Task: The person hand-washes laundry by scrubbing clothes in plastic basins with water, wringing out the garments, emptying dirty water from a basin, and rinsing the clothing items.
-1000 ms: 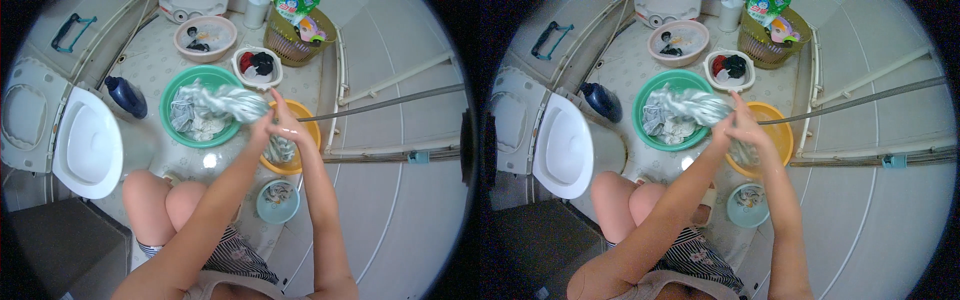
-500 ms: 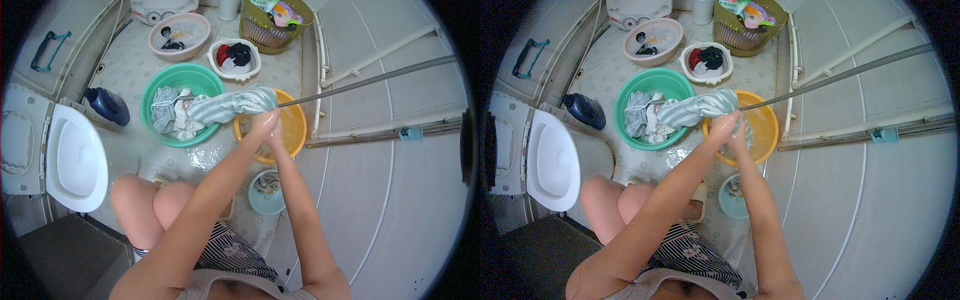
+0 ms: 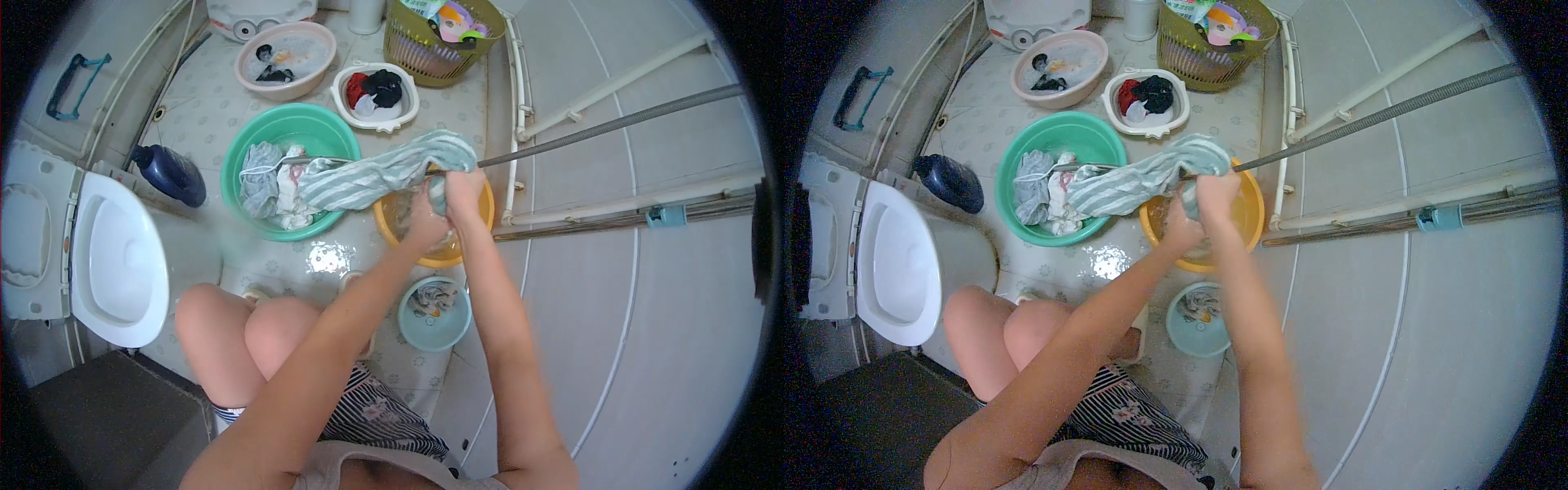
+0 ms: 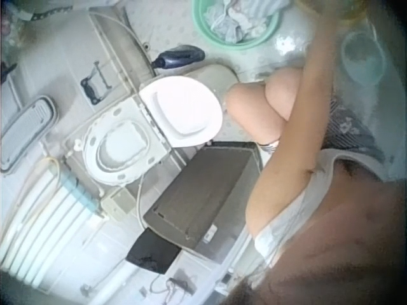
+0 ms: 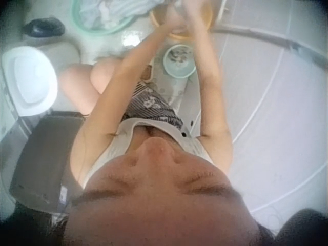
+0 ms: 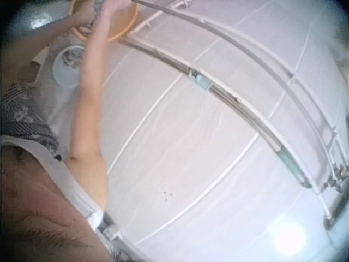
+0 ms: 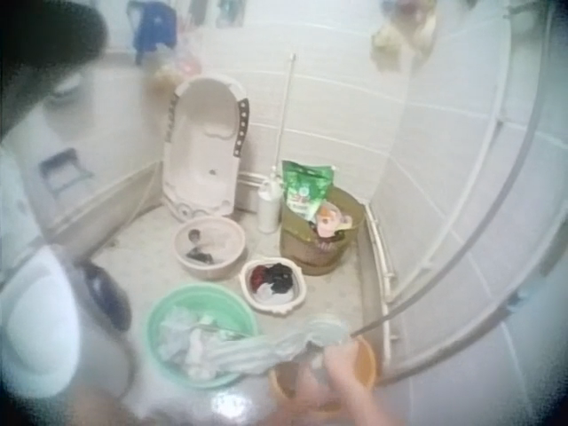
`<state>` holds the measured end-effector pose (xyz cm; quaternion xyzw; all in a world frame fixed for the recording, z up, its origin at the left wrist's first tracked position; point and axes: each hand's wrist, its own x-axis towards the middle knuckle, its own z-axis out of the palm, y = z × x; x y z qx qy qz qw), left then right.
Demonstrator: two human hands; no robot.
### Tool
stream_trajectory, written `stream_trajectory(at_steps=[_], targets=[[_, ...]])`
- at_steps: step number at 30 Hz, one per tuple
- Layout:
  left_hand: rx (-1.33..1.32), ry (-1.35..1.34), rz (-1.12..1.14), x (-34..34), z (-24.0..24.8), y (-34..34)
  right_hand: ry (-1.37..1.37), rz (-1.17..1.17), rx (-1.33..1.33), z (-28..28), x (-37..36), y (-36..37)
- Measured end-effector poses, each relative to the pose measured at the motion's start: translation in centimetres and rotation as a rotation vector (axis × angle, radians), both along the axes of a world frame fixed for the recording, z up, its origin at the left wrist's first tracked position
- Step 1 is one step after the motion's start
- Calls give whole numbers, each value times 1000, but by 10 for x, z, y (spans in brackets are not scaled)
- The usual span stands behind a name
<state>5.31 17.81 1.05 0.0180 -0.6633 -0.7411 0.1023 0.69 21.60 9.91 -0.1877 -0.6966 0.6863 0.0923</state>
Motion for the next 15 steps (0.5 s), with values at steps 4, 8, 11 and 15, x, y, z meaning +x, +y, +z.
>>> stream_trajectory(at_steps=[4, 8, 11, 15], targets=[[-211, -102, -163, -12, -40, -1, 232, 188, 378, 3, 14, -8], [-363, -154, -359, -17, -23, -1, 141, 489, 744, 29, 23, -8], [-415, -236, -348, -30, 19, -3, 220, 668, 716, 31, 33, 27], [81, -373, -161, -12, 67, 4, 60, 571, 633, -6, 75, 63]])
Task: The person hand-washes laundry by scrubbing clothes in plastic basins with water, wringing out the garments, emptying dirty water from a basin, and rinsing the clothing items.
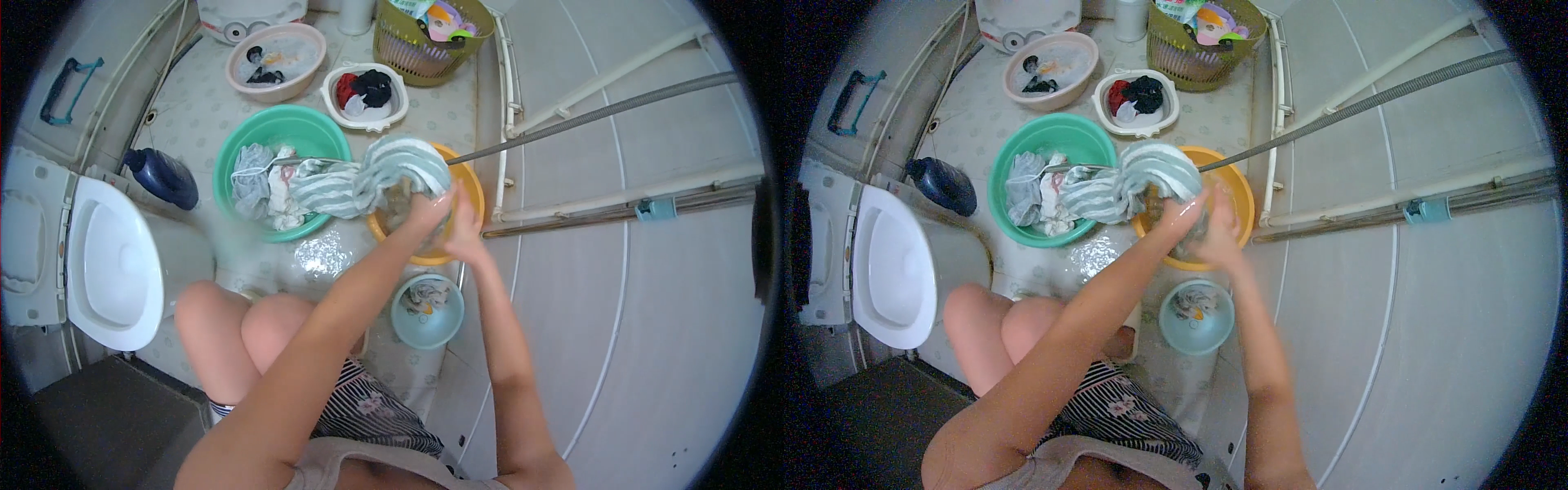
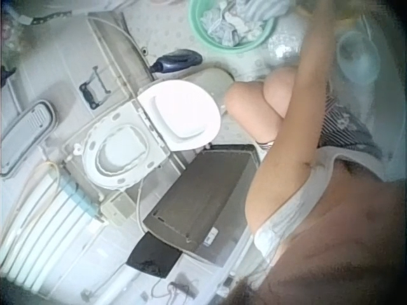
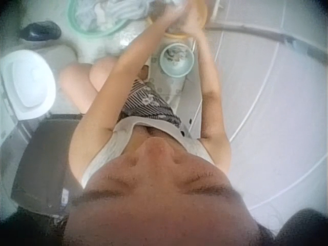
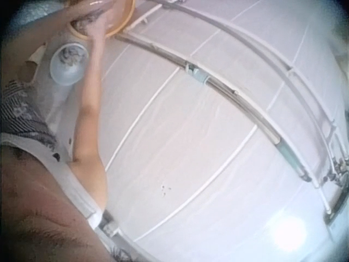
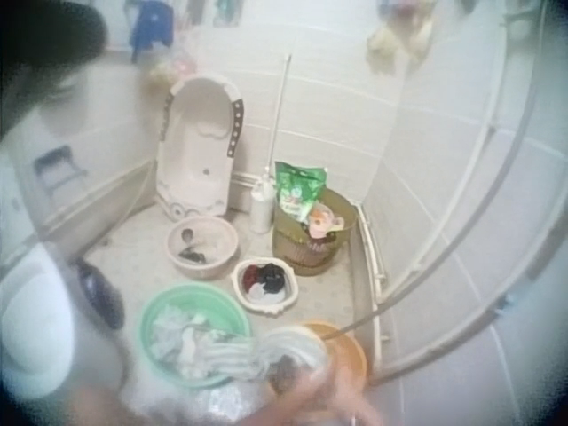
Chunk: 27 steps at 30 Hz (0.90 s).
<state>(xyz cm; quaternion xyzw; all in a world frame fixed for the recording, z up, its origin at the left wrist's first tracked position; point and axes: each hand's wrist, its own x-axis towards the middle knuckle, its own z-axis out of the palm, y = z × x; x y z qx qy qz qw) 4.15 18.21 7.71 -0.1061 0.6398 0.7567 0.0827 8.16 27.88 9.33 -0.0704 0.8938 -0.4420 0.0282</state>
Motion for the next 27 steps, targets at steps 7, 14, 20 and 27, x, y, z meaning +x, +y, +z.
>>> stream_trajectory(at_steps=[7, 14, 20, 27], targets=[[150, 19, 200, -6, 30, -13, 44, -238, -329, -32, -19, -43], [298, 231, -239, -8, 19, -30, 127, -369, -572, -36, -62, -4], [-217, 421, -12, 23, -25, 0, 63, -596, -609, 47, -65, -38], [-45, 314, 200, 11, -46, 18, 142, -443, -396, 44, -51, -56]])
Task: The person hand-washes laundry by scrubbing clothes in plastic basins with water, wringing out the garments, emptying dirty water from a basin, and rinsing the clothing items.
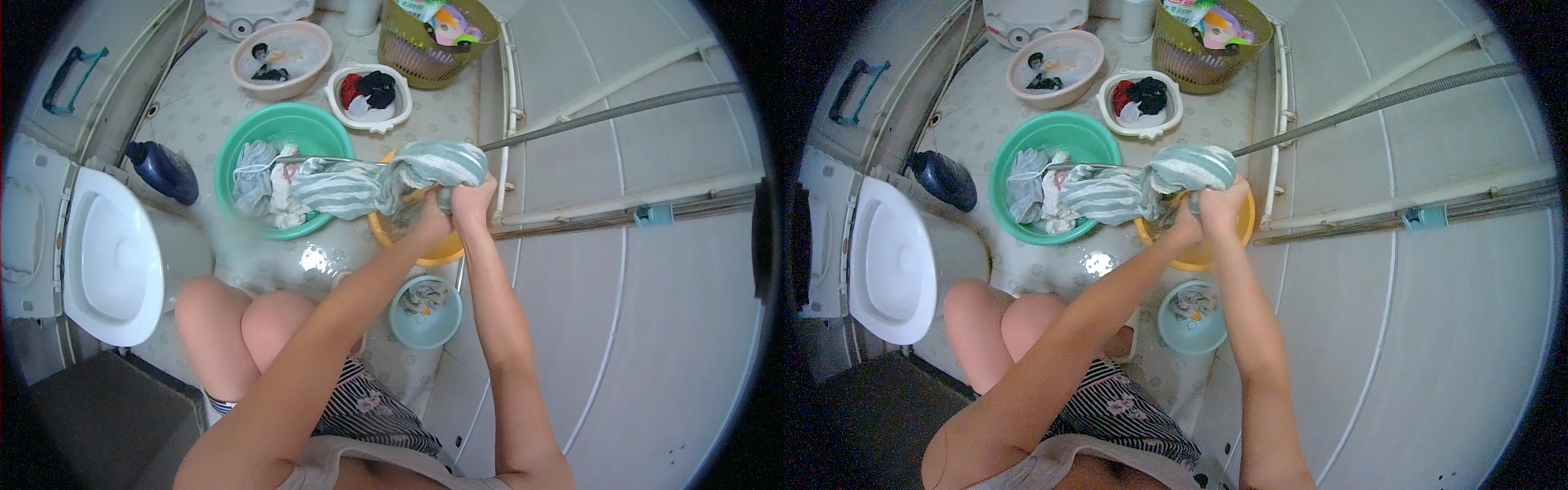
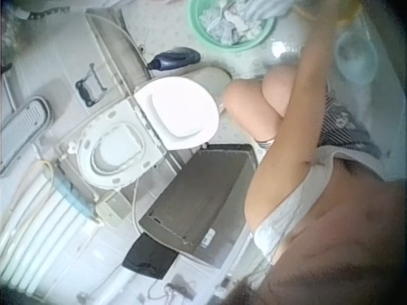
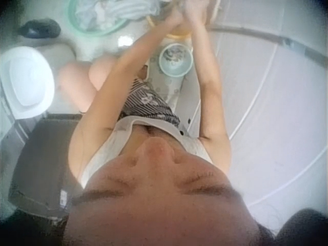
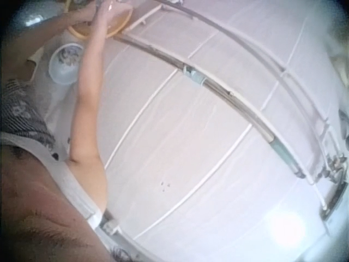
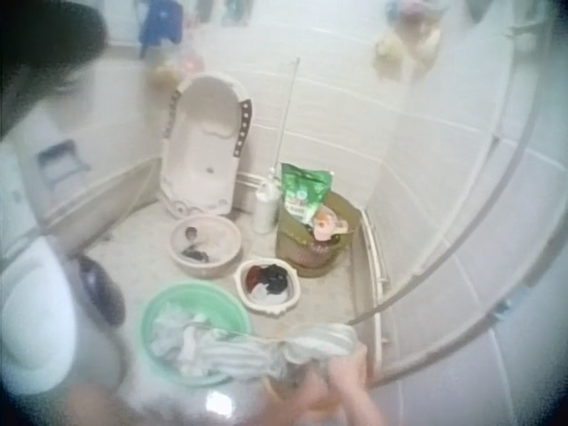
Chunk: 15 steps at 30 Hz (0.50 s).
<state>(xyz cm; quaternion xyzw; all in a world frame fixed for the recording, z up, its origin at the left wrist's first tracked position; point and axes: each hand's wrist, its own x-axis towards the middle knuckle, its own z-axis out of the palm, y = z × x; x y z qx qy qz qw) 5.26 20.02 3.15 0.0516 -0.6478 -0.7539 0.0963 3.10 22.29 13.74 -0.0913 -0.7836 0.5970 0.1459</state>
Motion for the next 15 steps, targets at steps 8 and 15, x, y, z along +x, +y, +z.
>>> stream_trajectory(at_steps=[8, 15], targets=[[-32, -66, -253, 0, 3, 4, -629, 775, -256, 60, -2, 43], [-302, -196, -365, 26, 59, 0, -419, 446, 971, 71, -67, 23]])
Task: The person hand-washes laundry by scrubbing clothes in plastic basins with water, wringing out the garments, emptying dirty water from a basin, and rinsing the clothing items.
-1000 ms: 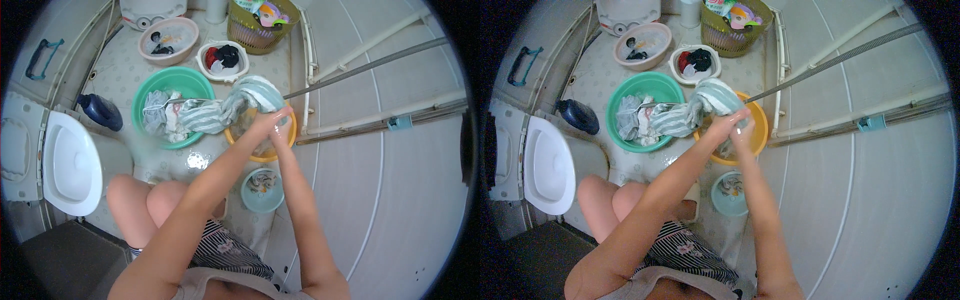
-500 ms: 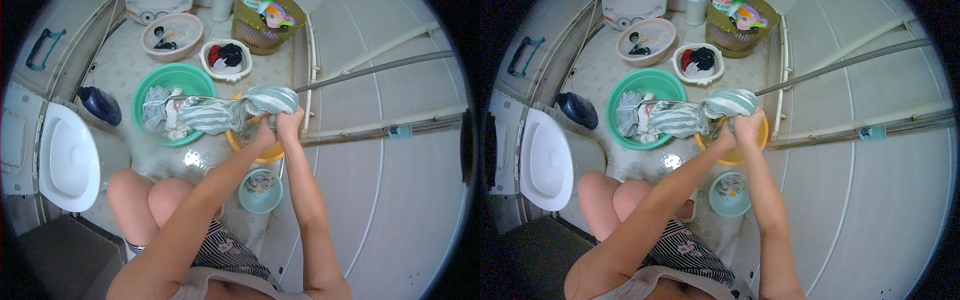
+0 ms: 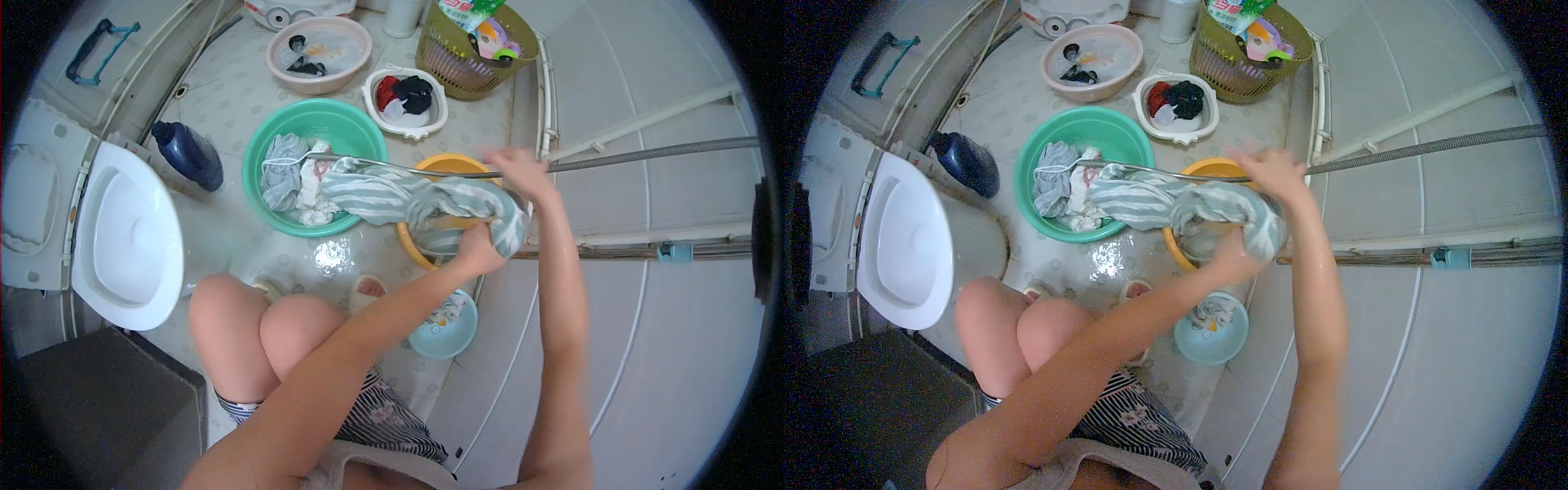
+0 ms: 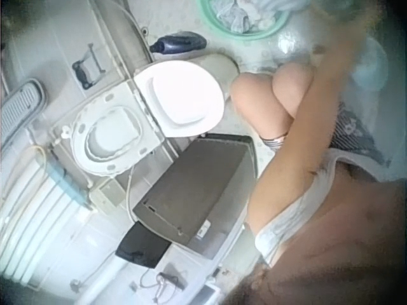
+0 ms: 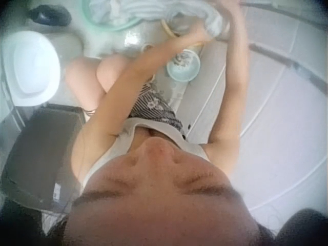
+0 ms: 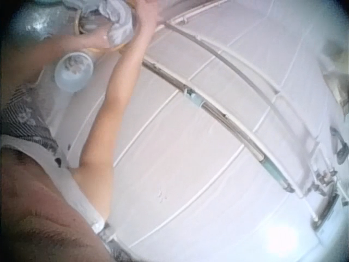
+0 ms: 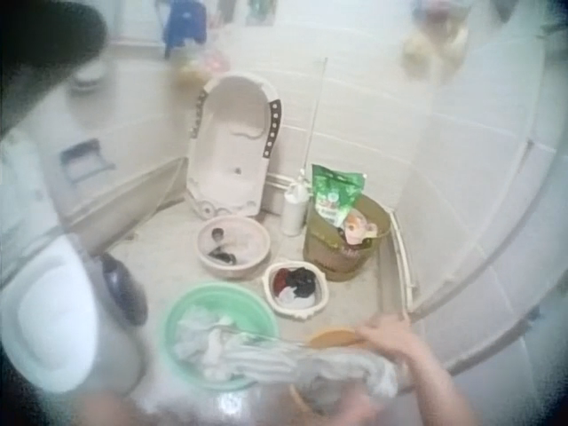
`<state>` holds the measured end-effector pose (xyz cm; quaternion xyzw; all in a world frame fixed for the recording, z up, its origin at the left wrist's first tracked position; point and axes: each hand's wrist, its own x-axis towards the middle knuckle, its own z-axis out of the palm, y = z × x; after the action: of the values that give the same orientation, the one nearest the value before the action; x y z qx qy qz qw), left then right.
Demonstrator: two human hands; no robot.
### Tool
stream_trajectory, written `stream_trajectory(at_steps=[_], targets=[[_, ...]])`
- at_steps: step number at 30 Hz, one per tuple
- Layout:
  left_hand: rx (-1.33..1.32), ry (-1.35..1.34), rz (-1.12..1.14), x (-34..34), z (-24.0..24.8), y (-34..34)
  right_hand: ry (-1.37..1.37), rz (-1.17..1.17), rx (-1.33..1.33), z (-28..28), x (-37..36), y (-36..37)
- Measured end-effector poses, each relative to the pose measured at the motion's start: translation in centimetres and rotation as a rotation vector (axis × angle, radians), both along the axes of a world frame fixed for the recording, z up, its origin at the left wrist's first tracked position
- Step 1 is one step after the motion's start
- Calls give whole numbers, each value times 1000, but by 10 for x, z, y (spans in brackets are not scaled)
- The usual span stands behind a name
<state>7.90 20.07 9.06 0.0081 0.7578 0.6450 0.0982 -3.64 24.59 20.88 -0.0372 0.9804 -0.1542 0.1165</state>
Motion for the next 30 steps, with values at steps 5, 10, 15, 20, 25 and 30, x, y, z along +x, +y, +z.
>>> stream_trajectory(at_steps=[5, 10, 15, 20, 25, 30], targets=[[-123, 110, -75, 8, -13, -8, -701, 374, 460, -66, -8, -49], [-116, 51, 406, 11, -11, -5, -342, 110, -125, -60, -10, -75], [257, 25, 666, -34, -23, -37, -78, 326, -1020, 23, -8, -124], [160, 245, 793, -59, -12, -50, -59, 611, -950, -8, -9, -58], [722, -336, 627, -73, -8, -72, 175, 224, -345, -131, 87, 13], [325, -91, 413, -52, -26, -60, 301, -50, -808, -175, 84, -52]])
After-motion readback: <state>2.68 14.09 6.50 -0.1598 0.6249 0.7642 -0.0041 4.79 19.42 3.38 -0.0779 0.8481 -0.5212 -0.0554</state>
